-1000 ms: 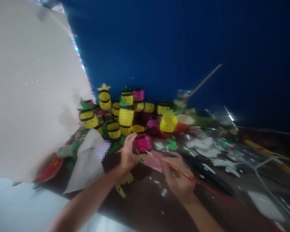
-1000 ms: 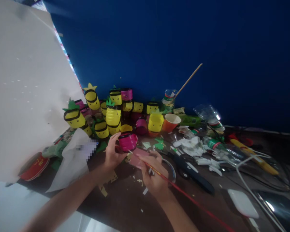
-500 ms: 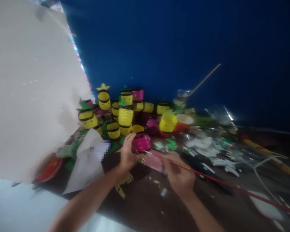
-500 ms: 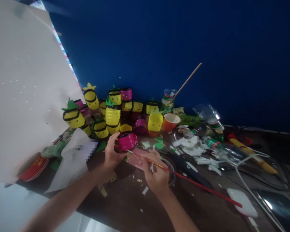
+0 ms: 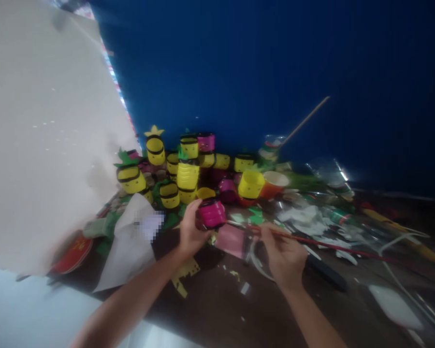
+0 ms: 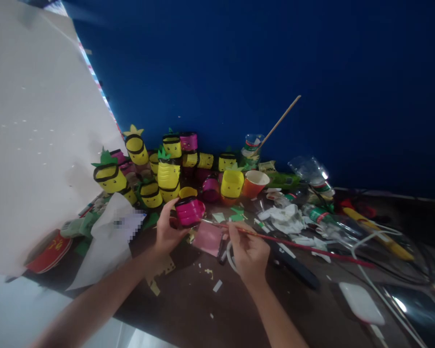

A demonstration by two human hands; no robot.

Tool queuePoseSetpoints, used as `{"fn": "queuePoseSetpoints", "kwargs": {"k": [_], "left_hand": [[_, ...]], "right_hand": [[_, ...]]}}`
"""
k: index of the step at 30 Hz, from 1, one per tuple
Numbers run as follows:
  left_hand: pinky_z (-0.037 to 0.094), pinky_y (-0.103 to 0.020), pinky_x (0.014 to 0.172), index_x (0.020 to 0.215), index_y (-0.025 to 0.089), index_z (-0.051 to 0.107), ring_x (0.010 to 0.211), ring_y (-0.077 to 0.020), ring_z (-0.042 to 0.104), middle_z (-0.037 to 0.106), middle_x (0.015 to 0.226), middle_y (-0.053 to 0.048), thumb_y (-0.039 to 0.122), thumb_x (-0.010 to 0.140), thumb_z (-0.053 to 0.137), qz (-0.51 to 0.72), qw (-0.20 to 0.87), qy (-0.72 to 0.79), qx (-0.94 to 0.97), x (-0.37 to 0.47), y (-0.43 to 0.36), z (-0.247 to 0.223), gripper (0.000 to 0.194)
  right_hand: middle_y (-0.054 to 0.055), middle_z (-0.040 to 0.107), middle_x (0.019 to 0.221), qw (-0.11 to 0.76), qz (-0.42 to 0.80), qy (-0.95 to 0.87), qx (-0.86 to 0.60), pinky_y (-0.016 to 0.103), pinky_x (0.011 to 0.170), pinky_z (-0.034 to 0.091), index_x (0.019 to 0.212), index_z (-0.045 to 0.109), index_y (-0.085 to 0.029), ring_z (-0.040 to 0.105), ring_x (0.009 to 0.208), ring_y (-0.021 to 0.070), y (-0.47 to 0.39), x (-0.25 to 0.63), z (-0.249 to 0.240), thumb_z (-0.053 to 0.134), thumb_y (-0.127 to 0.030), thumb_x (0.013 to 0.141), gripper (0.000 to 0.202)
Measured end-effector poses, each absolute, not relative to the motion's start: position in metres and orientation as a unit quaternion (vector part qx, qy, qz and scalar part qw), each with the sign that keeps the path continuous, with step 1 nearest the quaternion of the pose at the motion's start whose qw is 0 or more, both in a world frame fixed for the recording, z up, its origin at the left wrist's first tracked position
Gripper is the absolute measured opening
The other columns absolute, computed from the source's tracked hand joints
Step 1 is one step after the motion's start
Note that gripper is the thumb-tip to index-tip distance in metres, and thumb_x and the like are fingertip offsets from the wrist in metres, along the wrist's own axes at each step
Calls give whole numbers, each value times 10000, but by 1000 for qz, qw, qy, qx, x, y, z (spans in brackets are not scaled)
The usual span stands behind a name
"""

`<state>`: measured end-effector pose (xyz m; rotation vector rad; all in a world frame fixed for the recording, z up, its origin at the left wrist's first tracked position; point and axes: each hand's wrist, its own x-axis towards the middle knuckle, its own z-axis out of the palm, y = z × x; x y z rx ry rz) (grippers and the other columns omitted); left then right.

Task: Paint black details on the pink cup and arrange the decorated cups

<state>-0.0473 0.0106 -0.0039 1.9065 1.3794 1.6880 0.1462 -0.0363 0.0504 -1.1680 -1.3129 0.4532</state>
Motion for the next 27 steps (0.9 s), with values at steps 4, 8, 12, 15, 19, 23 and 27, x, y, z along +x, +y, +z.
{"fn": "queuePoseSetpoints", "kwargs": {"k": [4,8,12,15,19,23,27], "left_hand": [[534,-308,742,1276,215,413,978,-206,599,519,1249,-118,225,597,745,579,141,472,650,-46,8,1,755],[532,-262,650,1261,195,423,914,-186,610,522,1235,-127,235,602,737,580,167,471,644,-45,6,3,732],[500,-211,528,1268,193,414,812,-151,617,505,1252,-130,187,598,711,578,187,471,640,-46,6,2,733],[517,-227,560,1270,195,410,898,-182,612,493,1261,-131,176,599,706,580,166,467,646,-47,8,0,735],[539,-320,754,1268,209,414,1027,-219,576,506,1246,-117,162,607,707,581,107,459,663,-47,11,-3,724],[534,-346,791,1273,215,417,1046,-230,570,505,1244,-116,162,605,715,579,88,452,673,-48,11,-3,733],[544,-291,682,1290,217,409,1001,-222,588,486,1268,-130,191,609,730,571,102,457,674,-48,10,-4,754]], "right_hand": [[31,670,627,611,224,-557,-517,295,585,533,709,661,-176,643,571,174,-35,144,48,605,-394,790,239],[31,668,619,615,207,-543,-532,293,605,530,726,671,-170,641,571,167,-32,147,46,612,-392,787,238],[37,666,642,629,198,-523,-541,286,623,521,704,661,-162,651,614,167,-28,152,42,621,-362,788,221],[17,658,637,667,208,-498,-514,276,578,516,788,651,-169,634,559,148,-27,153,40,653,-315,770,147],[-6,656,619,685,217,-515,-466,319,669,546,781,612,-187,650,572,148,-31,149,41,677,-243,749,91],[-9,663,622,669,196,-570,-434,397,865,513,708,586,-201,686,729,176,-35,142,42,650,-180,759,85],[-32,649,618,671,174,-601,-397,415,860,524,678,568,-210,678,668,164,-37,136,41,639,-139,749,123]]}}
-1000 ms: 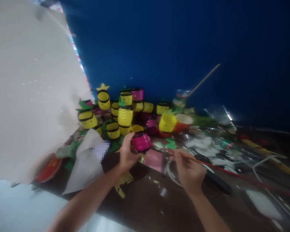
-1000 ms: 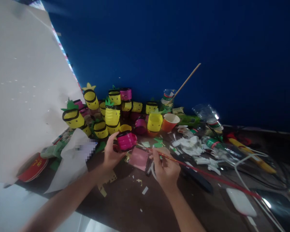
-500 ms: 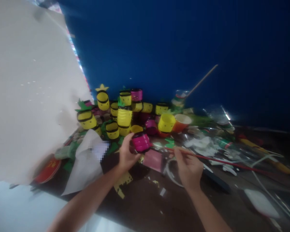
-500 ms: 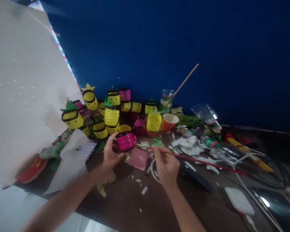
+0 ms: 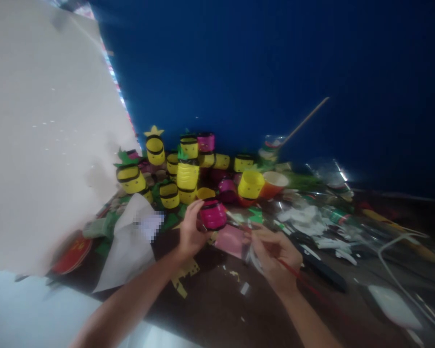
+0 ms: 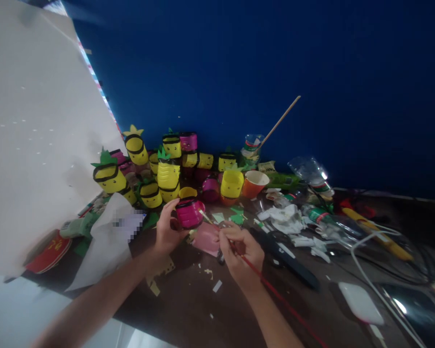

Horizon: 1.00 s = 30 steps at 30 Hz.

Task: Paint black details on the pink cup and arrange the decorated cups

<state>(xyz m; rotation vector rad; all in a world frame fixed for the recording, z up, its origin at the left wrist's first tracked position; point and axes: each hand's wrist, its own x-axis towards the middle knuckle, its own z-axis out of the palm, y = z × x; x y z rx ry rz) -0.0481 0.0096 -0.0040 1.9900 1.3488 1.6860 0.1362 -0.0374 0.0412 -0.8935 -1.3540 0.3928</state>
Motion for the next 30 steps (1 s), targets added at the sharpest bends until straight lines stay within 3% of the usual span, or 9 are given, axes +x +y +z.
{"fn": "queuePoseSetpoints", "kwargs": {"k": [6,13,18,22,25,30], "left_hand": [[508,-214,529,1299,215,397,850,-166,621,452,1303,-149,236,628,733,568,138,449,676,-48,8,-4,750],[538,-338,795,1281,206,409,1060,-236,568,497,1251,-128,223,614,740,565,77,465,677,-48,10,-1,745],[538,-348,801,1281,211,406,1058,-234,570,500,1247,-123,202,615,732,562,75,468,679,-48,9,0,742],[537,-343,799,1272,205,421,1051,-230,571,504,1244,-122,185,617,720,566,68,472,673,-47,9,1,721],[546,-302,731,1269,204,421,1014,-213,585,493,1256,-121,169,628,701,567,82,475,668,-47,9,0,701],[513,-205,553,1286,214,397,866,-154,615,467,1292,-128,161,638,692,557,100,463,682,-49,8,-1,713]], "right_hand": [[-22,675,653,665,153,-617,-391,438,871,528,681,579,-211,670,693,168,-39,131,42,642,-109,728,129],[-43,629,581,630,196,-642,-390,480,904,494,602,603,-220,596,552,131,-43,141,40,614,-152,755,167],[-11,650,655,662,191,-596,-412,482,885,494,668,602,-224,649,705,187,-43,139,37,630,-163,744,101],[-35,611,583,636,188,-633,-399,476,894,483,602,571,-221,603,590,148,-42,139,40,620,-167,746,162],[-37,590,578,651,196,-606,-414,460,890,483,621,555,-217,580,563,132,-42,141,44,626,-188,741,143],[-2,625,641,629,251,-590,-441,352,803,522,673,597,-199,637,724,165,-37,145,42,676,-227,700,88]]}}
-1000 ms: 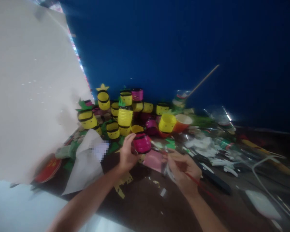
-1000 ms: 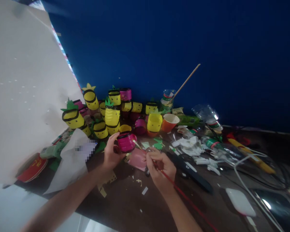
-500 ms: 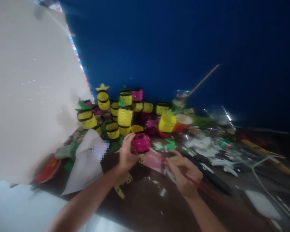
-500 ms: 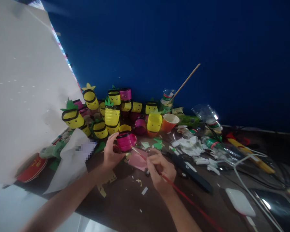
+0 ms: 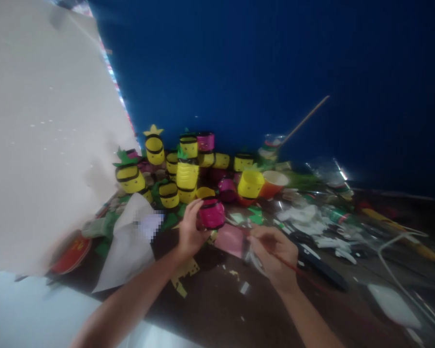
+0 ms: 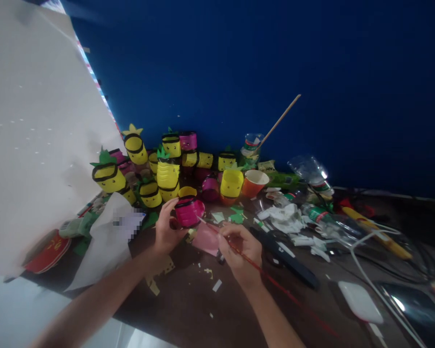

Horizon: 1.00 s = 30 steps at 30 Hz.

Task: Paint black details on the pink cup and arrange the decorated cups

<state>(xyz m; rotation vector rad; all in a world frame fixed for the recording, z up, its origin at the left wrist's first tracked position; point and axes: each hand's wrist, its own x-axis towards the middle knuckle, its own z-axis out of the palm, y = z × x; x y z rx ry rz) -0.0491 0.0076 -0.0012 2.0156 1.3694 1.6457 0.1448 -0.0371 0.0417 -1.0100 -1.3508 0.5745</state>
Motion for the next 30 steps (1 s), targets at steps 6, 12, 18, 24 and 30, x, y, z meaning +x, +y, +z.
{"fn": "queuePoseSetpoints", "kwargs": {"k": [6,12,18,24,30], "left_hand": [[532,-226,617,1289,244,398,860,-156,628,484,1292,-115,112,655,647,532,56,456,711,-50,3,2,695],[503,-336,888,1302,237,383,1141,-233,535,494,1270,-116,166,680,652,525,-7,428,736,-50,1,5,682],[541,-272,764,1288,243,401,1042,-208,591,500,1272,-104,118,654,621,533,16,463,708,-50,2,4,682],[542,-262,757,1274,234,416,1032,-202,594,510,1256,-105,132,655,638,529,5,466,710,-49,2,3,665],[524,-299,840,1282,238,408,1100,-219,563,507,1260,-105,120,651,643,521,-9,463,717,-49,1,3,683]], "right_hand": [[34,690,717,591,270,-591,-479,266,619,553,685,642,-198,678,733,187,-34,147,38,673,-247,703,60],[18,680,686,592,231,-610,-473,347,739,560,673,629,-214,685,825,223,-39,137,45,643,-209,721,50],[-5,646,659,641,160,-590,-463,370,808,543,664,606,-219,674,797,198,-42,137,52,642,-184,717,73],[10,663,664,622,186,-615,-447,397,794,554,670,603,-220,683,809,228,-45,134,53,643,-198,715,65],[23,679,689,621,175,-617,-451,377,774,564,677,613,-217,681,805,218,-46,127,50,641,-197,720,56]]}}
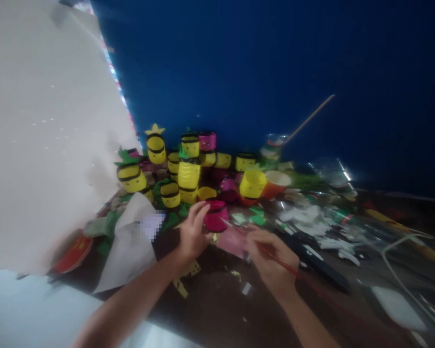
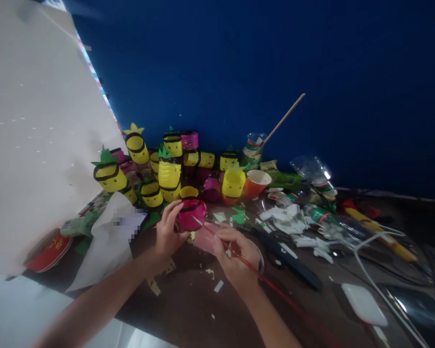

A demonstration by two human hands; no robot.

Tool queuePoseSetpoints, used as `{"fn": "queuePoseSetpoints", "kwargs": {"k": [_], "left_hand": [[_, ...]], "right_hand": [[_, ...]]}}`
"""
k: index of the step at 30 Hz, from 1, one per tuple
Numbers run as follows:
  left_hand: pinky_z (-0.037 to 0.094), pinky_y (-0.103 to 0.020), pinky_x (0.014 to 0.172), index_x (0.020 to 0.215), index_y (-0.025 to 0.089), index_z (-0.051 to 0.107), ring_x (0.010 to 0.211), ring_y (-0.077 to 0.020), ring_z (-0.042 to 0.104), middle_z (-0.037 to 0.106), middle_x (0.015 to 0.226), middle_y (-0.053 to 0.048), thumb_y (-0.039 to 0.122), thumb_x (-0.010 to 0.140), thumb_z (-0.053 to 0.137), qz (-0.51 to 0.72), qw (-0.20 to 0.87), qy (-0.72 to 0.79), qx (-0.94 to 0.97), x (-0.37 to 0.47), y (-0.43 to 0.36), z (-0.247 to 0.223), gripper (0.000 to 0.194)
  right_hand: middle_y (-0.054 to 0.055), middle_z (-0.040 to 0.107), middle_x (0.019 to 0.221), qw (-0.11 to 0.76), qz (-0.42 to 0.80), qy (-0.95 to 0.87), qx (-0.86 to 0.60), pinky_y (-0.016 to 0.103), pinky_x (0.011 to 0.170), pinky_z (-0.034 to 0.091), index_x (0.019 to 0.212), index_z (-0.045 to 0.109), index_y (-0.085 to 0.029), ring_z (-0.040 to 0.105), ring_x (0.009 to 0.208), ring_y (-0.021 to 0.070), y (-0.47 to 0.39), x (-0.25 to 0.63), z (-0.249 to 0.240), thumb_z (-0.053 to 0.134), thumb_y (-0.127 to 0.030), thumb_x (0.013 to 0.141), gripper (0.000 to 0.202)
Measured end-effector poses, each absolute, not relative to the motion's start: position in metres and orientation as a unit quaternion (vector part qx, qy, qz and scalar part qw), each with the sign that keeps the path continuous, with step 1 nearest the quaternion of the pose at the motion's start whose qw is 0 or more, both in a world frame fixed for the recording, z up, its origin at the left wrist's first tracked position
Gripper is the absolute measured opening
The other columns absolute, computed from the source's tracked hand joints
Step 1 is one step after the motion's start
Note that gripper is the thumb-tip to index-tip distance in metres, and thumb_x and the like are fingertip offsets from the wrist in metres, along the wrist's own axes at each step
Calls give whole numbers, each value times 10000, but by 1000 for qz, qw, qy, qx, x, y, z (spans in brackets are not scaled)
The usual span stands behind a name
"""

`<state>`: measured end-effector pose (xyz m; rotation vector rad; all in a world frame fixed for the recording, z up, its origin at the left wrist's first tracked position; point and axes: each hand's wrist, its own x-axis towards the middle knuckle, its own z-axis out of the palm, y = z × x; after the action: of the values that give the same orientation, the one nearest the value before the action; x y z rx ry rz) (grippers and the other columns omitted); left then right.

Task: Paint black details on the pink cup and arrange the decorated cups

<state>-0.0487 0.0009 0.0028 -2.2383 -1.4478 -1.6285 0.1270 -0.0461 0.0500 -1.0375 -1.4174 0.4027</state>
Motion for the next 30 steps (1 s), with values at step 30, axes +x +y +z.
{"fn": "queuePoseSetpoints", "kwargs": {"k": [30], "left_hand": [[540,-257,658,1290,215,407,992,-211,598,489,1268,-122,159,621,690,-532,-48,-504,-679,-50,5,-1,729]], "right_hand": [[8,662,657,572,151,-686,-425,325,742,557,663,597,-215,690,814,220,-46,133,47,620,-148,715,88]]}}
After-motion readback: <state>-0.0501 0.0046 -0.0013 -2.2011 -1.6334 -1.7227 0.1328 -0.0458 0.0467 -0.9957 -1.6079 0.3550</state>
